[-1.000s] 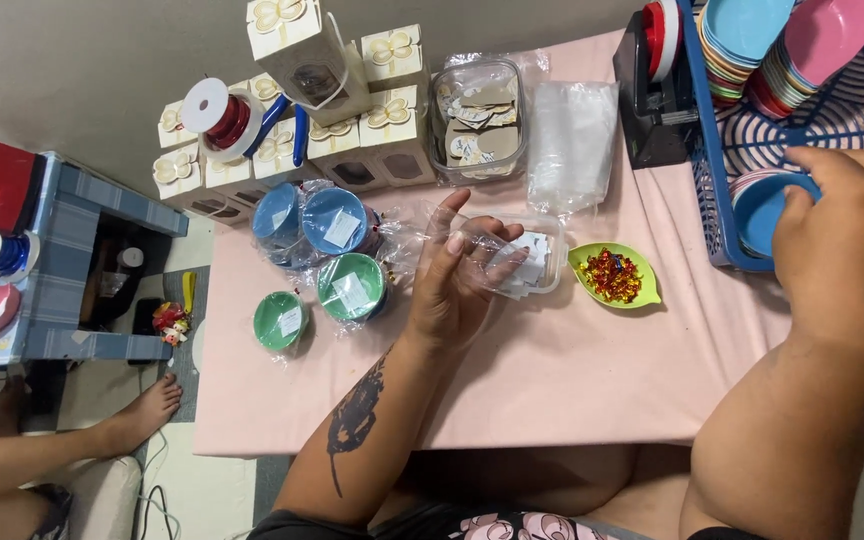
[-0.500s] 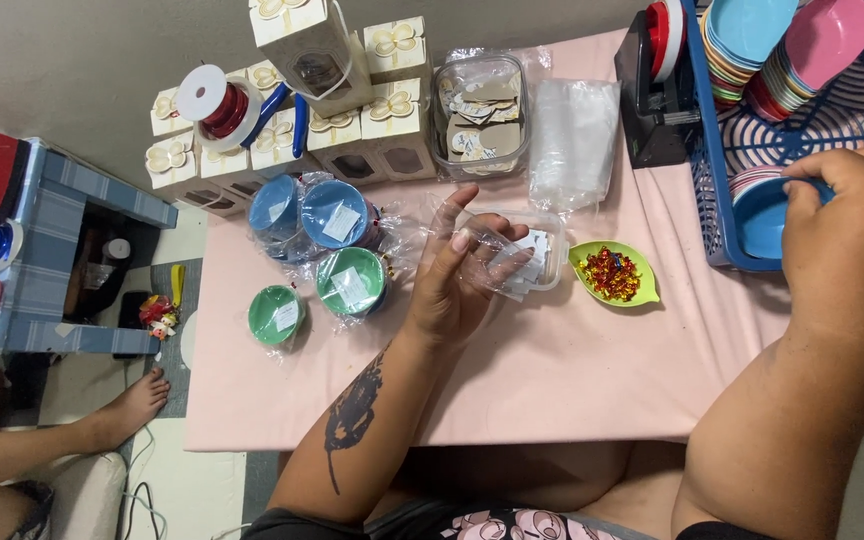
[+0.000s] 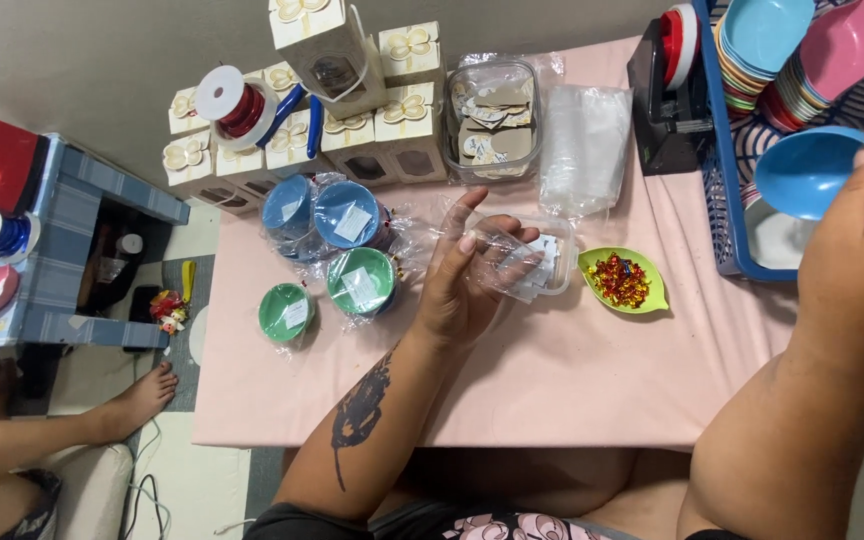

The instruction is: The person puts small white cards and decorative beads into clear plastic bags, then places the bags inside colored plastic bowls.

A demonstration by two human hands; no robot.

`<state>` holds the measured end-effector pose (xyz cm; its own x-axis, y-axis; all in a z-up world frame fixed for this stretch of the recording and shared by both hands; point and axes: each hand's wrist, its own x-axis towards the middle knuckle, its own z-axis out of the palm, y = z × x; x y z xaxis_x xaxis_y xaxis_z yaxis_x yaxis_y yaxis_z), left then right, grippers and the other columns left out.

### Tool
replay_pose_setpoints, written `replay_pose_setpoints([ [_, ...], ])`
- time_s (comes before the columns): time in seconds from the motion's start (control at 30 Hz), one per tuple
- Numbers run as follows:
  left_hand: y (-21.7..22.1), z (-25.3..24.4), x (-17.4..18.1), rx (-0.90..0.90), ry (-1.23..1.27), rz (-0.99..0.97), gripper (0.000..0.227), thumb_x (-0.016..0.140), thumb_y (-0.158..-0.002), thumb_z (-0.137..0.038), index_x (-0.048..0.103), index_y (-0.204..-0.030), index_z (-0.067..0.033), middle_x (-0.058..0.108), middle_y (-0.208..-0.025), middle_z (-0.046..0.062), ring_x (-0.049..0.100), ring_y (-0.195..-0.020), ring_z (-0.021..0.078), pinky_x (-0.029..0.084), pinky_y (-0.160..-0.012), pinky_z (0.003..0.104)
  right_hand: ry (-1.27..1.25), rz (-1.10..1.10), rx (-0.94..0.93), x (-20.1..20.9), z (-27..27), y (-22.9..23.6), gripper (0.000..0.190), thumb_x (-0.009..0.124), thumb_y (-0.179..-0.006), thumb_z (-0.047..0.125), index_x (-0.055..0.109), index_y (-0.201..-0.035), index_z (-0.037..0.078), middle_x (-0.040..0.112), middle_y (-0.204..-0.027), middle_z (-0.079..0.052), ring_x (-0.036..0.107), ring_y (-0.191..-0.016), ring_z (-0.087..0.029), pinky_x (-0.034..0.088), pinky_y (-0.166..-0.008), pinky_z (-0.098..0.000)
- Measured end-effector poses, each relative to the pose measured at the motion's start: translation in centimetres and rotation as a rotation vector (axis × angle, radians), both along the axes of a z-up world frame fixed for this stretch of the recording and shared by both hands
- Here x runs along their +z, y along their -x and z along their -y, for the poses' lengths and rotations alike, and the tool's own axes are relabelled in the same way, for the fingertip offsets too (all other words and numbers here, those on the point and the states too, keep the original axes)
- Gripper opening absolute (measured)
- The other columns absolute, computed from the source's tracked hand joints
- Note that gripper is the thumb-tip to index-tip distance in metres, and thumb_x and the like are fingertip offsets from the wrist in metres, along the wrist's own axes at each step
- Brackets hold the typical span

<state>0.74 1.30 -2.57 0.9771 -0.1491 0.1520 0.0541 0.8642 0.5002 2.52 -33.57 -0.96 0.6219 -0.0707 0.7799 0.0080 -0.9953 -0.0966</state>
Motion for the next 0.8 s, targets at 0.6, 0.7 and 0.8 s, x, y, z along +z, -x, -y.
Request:
replay_pose_setpoints([
  [0.6,0.4,0.3,1.3,0.199,-0.244,0.084,0.076,0.074,-0.100,-0.022,0.029,-0.161,-0.0165,0.064,-0.127,0.014,0.060,-0.134,0.0337,0.049,-0.117,0.051,-0.590,-0.753,0.570,4.3,-12.9,-0.6,0.006,0.079,-0.085,0.013,0.076,-0.089,0.009,0.061,-0.064,0.001,0.053,-0.062,-0.011,0.044,-0.065,-0.0272],
  [0.7,0.3,0.0,0.8,0.164,-0.227,0.109,0.079,0.078,-0.098,-0.019,0.031,-0.162,-0.0134,0.064,-0.124,0.016,0.063,-0.128,0.0362,0.049,-0.118,0.054,-0.647,-0.763,0.574,4.4,-13.1,-0.8,0.004,0.076,-0.087,0.013,0.076,-0.088,0.009,0.062,-0.068,0.002,0.054,-0.067,-0.009,0.045,-0.068,-0.0264],
  [0.8,0.2,0.1,0.7,0.126,-0.165,0.118,0.086,0.078,-0.097,-0.014,0.023,-0.163,-0.0073,0.062,-0.127,0.021,0.063,-0.127,0.0352,0.051,-0.118,0.047,-0.690,-0.761,0.560,4.2,-13.0,-0.8,0.005,0.076,-0.091,0.014,0.076,-0.089,0.009,0.062,-0.070,0.003,0.053,-0.070,-0.009,0.043,-0.069,-0.0268],
])
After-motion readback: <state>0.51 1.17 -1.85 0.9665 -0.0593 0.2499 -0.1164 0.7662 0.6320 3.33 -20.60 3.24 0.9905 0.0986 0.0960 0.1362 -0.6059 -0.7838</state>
